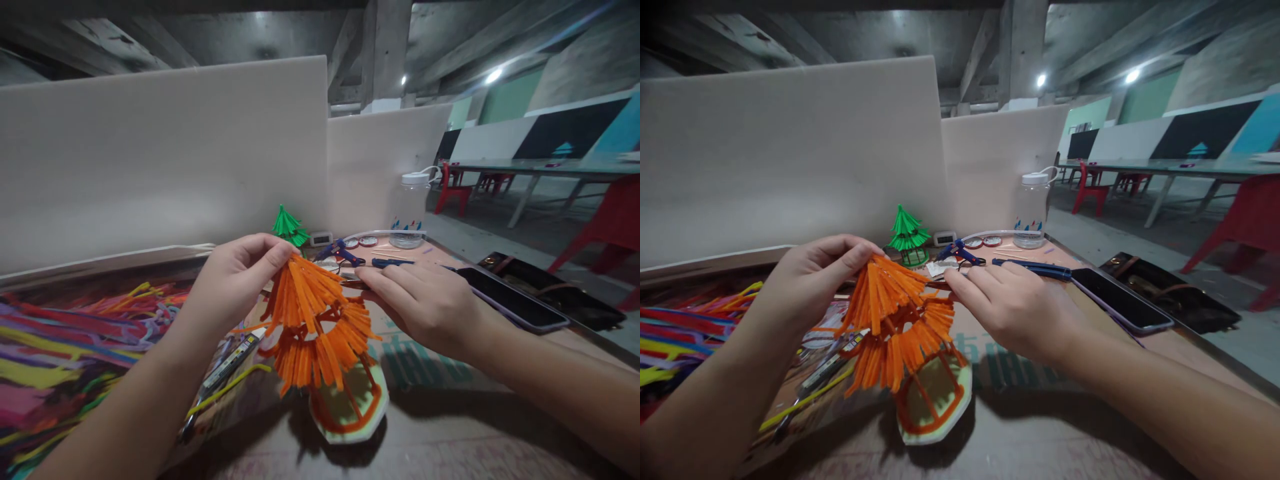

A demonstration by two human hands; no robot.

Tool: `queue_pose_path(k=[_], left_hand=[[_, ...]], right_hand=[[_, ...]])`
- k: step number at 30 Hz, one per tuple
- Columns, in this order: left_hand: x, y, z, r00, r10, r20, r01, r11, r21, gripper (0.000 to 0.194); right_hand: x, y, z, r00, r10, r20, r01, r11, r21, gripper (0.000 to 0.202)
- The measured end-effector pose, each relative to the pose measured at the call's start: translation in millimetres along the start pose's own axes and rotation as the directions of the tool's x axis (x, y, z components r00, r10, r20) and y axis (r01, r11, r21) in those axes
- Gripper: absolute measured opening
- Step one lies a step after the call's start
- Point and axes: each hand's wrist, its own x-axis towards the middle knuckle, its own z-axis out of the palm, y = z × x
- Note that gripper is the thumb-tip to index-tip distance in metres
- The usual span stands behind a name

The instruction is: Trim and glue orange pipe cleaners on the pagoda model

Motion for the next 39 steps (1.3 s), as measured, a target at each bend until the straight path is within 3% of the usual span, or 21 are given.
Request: queue_pose_path(k=[12,16,20,22,29,32,39], left_hand=[[-0.9,2.1,0.8,1.000,0.001,-0.007,-0.001,1.000,0.014,0.035],[0.4,0.5,-0.1,1.000,-0.001,-0.007,0.001,1.000,0.011,0.035],[4.8,-6.6,-1.1,1.000,0.014,-0.003,-0.014,1.000,-0.001,0.037],[6.8,-10.7,-1.3,0.999,0.033,-0.019,-0.034,0.999,-0.021,0.037],[2.3,-11.5,-0.3,0.989,0.106,-0.100,-0.108,0.994,-0.009,0.034],[-2.0,-8.1,0.6,0.978,0.159,-0.137,-0.157,0.987,0.022,0.032],[-6.4,-6.3,2.5,0.946,0.282,-0.159,-0.276,0.959,0.060,0.025]], right_hand=[[-1.5,1.7,-0.4,0.999,-0.003,0.036,0.004,1.000,-0.015,0.030],[1.5,-0.3,-2.5,0.994,0.097,0.044,-0.102,0.988,0.119,0.029],[9.7,-4.9,-9.7,0.923,0.322,0.209,-0.378,0.859,0.344,0.033],[13.6,-7.9,-12.7,0.894,0.380,0.237,-0.447,0.792,0.416,0.031],[18.3,-14.6,-14.2,0.873,0.369,0.318,-0.484,0.728,0.485,0.030],[17.8,-14.3,-13.0,0.875,0.370,0.313,-0.482,0.727,0.489,0.031],[12.3,-16.8,-6.2,0.880,0.376,0.288,-0.470,0.617,0.631,0.034]])
